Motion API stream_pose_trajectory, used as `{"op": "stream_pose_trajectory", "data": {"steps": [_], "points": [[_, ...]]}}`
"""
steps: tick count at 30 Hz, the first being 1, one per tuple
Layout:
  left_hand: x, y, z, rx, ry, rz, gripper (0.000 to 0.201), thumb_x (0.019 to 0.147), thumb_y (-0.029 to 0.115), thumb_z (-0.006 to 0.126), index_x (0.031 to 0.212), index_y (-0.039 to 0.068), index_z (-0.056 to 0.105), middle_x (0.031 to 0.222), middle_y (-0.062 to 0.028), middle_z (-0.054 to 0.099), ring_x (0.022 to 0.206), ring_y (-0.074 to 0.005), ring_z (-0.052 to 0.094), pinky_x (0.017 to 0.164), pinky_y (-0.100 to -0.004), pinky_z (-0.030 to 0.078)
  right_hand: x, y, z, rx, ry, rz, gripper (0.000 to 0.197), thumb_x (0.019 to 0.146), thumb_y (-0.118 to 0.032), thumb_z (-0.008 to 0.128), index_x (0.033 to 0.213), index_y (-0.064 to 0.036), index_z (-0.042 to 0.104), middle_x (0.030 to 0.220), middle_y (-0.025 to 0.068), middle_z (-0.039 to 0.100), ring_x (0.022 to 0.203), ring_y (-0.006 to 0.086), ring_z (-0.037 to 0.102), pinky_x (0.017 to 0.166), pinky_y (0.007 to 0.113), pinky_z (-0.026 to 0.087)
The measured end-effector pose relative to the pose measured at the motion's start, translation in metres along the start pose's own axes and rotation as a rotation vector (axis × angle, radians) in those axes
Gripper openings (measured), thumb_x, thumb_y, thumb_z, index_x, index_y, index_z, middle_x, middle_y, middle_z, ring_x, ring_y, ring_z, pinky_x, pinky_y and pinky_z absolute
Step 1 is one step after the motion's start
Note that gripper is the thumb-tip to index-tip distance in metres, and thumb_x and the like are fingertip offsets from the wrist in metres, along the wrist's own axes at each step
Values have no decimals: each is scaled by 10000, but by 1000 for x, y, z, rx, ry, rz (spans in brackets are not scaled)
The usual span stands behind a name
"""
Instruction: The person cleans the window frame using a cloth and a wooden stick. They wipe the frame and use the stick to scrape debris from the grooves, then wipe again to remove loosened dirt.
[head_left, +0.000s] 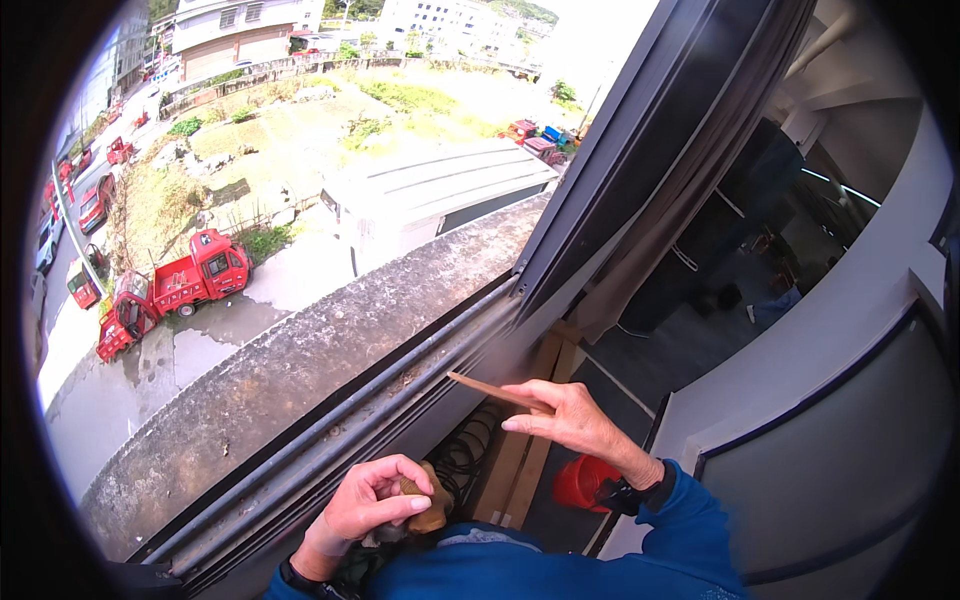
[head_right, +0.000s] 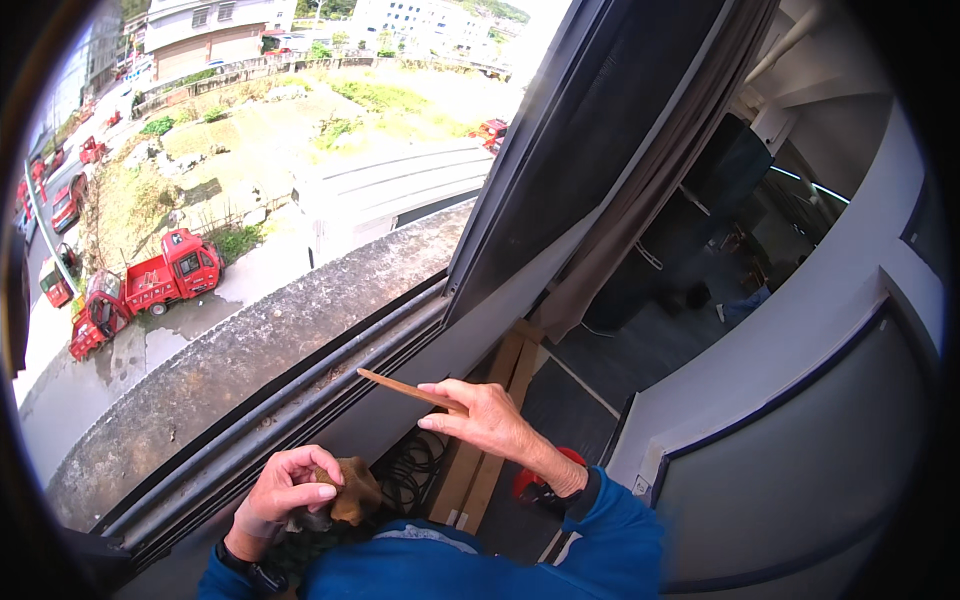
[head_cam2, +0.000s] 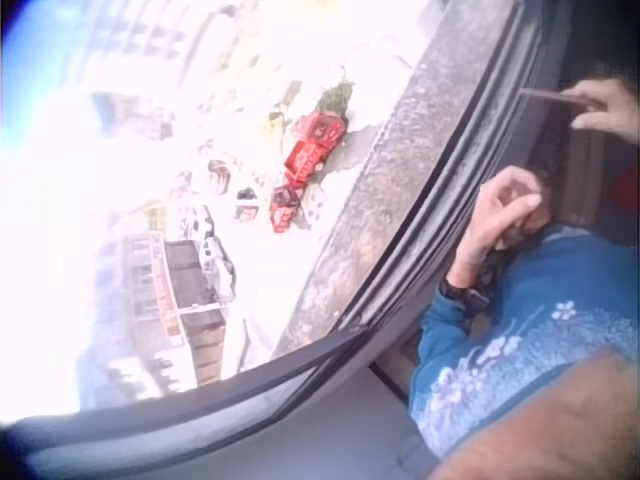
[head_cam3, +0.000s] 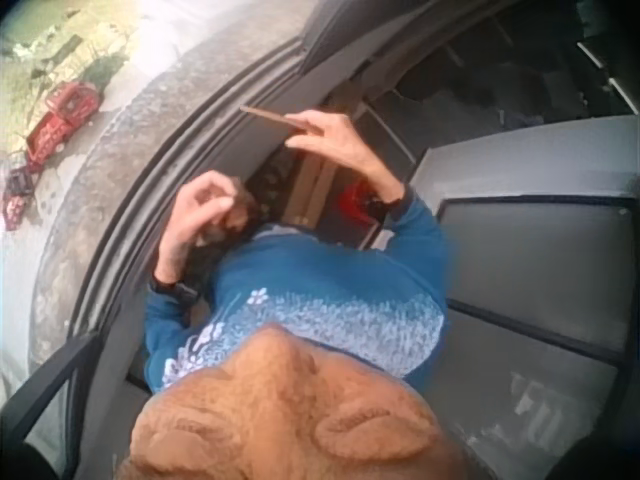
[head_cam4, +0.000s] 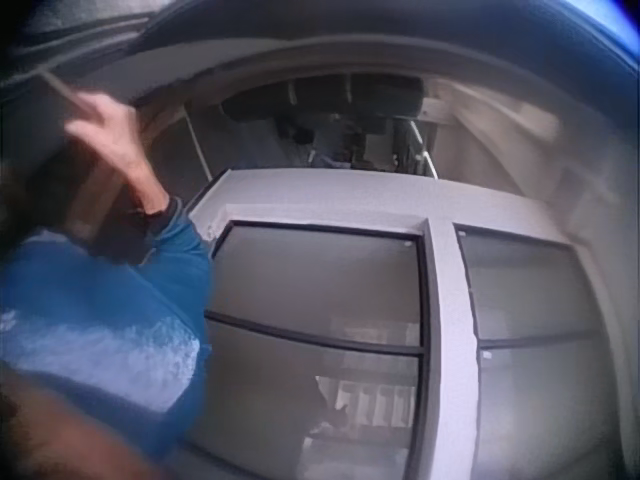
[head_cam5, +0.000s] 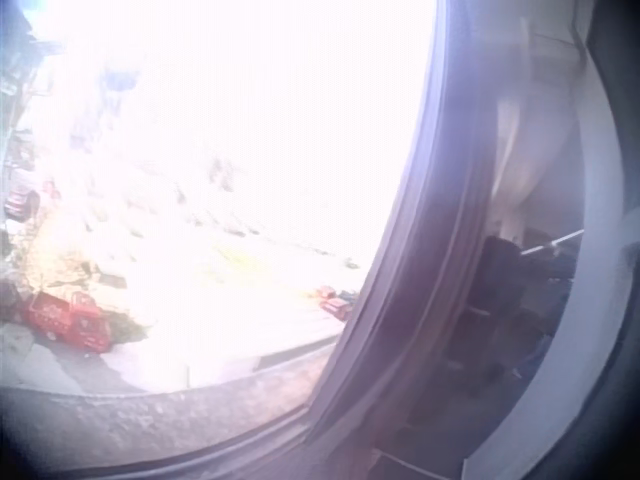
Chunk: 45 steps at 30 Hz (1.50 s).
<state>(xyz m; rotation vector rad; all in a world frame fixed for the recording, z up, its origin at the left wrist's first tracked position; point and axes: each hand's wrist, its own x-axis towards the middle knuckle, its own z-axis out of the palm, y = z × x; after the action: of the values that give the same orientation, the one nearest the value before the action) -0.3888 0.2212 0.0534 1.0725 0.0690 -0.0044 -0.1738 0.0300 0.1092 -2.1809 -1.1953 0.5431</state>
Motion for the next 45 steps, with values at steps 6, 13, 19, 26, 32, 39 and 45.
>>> {"op": "stream_pose_trajectory", "data": {"steps": [6,13,19,26,32,39,45], "points": [[-6,46,35,-44,90,306,154,802,-71,607,945,-21,577,841,-52,573,559,-47,484,494,-176,353,-5,17,109,698,-278,-65,377,887,-186,647,1216,-19,569,789,-31,528,723,25,425,628,196,396],[-35,97,63,298,429,449,113,772,-51,582,874,-10,552,771,-61,577,499,-46,467,448,-175,341,2,-12,15,559,145,-387,184,890,-110,616,1032,4,644,724,31,581,632,72,552,565,205,457],[-8,147,61,566,423,535,129,849,-12,533,974,17,550,759,12,536,509,-8,403,464,-145,302,10,-59,-67,234,679,-616,112,859,-41,635,955,15,623,750,53,610,645,94,597,565,214,488],[58,161,6,733,514,520,205,871,146,639,1050,52,605,803,26,594,590,3,433,518,-137,345,76,-34,-47,-420,926,-589,244,773,12,618,1003,-66,593,871,93,609,774,265,634,640,359,522],[114,115,4,1271,298,432,157,872,161,622,989,63,660,761,20,602,635,-37,515,570,-215,430,65,20,-12,-194,728,-320,314,830,14,557,1128,-82,577,967,123,608,817,307,636,664,383,517],[197,69,9,1806,154,540,182,849,251,591,998,179,667,955,-21,600,852,-241,605,695,-358,495,17,62,-16,155,606,-160,250,930,-89,525,1161,-17,590,890,89,636,556,89,551,531,222,464],[233,43,5,1950,3,391,298,875,405,535,1063,202,646,1253,-60,477,1023,-271,524,776,-371,498,-26,102,-19,241,649,0,249,943,-124,524,1146,-5,607,855,65,635,531,66,518,508,203,437]]}}
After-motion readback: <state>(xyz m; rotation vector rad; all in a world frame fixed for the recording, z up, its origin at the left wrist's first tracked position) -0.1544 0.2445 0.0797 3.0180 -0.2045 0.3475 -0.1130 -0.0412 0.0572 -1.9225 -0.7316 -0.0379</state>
